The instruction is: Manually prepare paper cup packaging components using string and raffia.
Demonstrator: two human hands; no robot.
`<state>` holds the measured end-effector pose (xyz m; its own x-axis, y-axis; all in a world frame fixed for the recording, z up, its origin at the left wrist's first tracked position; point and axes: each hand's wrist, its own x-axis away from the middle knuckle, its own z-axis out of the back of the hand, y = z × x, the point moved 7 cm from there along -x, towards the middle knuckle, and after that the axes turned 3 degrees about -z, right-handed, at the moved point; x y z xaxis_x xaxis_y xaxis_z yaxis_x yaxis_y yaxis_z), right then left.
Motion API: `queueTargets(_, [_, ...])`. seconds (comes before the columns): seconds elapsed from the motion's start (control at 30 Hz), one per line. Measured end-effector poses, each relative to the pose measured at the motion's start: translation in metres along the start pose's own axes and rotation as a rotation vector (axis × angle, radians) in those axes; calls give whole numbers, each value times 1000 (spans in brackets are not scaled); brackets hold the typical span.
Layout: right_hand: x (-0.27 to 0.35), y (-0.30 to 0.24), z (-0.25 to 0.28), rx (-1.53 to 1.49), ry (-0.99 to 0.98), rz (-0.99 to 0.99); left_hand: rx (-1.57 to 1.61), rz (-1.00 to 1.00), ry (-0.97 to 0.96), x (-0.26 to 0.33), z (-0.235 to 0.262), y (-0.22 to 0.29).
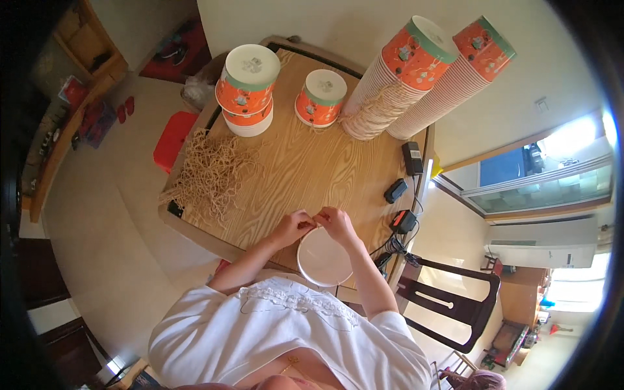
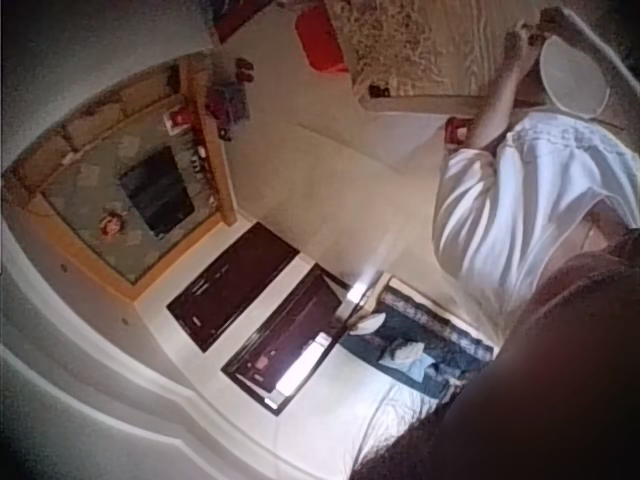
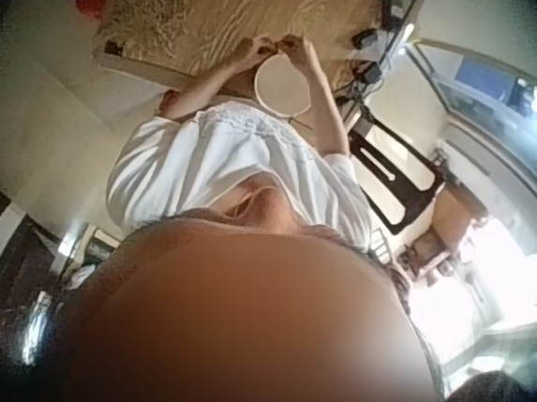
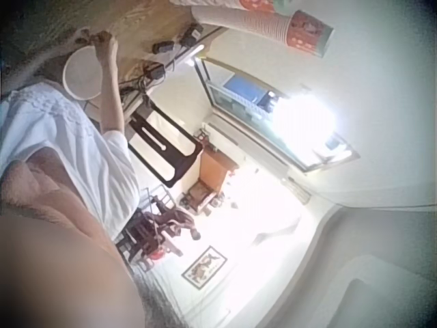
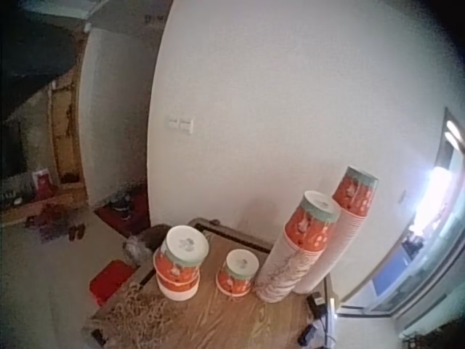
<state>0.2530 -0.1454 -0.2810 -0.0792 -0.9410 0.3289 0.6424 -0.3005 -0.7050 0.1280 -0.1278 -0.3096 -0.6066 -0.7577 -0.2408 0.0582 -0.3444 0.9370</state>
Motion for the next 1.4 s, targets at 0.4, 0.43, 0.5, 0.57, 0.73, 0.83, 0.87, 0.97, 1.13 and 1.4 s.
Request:
queueTargets(0.4, [32,-23,4,212,452,192,1150,914,-14,26,-46,-60])
queueTargets(0.43, [36,-30,2,226,445,210,1149,916,-15,27,-47,-62])
queueTargets(0.5, [40,-35,-2,248,439,231,1309,947,58,29,-50,-62])
queueTargets(0.57, [47,-40,1,278,450,264,1305,980,72,31,-50,-62])
queueTargets(0.73, [50,-39,2,343,398,320,1319,1008,73,34,-50,-68])
queueTargets(0.83, [47,-39,7,318,367,344,1272,918,30,29,-46,-62])
queueTargets(0.87, [42,-33,10,244,352,298,1125,880,30,26,-42,-62])
queueTargets(0.97, [29,-33,22,161,323,221,925,858,20,23,-32,-54])
queueTargets(1.13, [16,-17,12,107,145,115,842,882,35,22,-23,-41])
queueTargets(1.4, [14,-20,9,110,169,134,740,783,47,19,-18,-41])
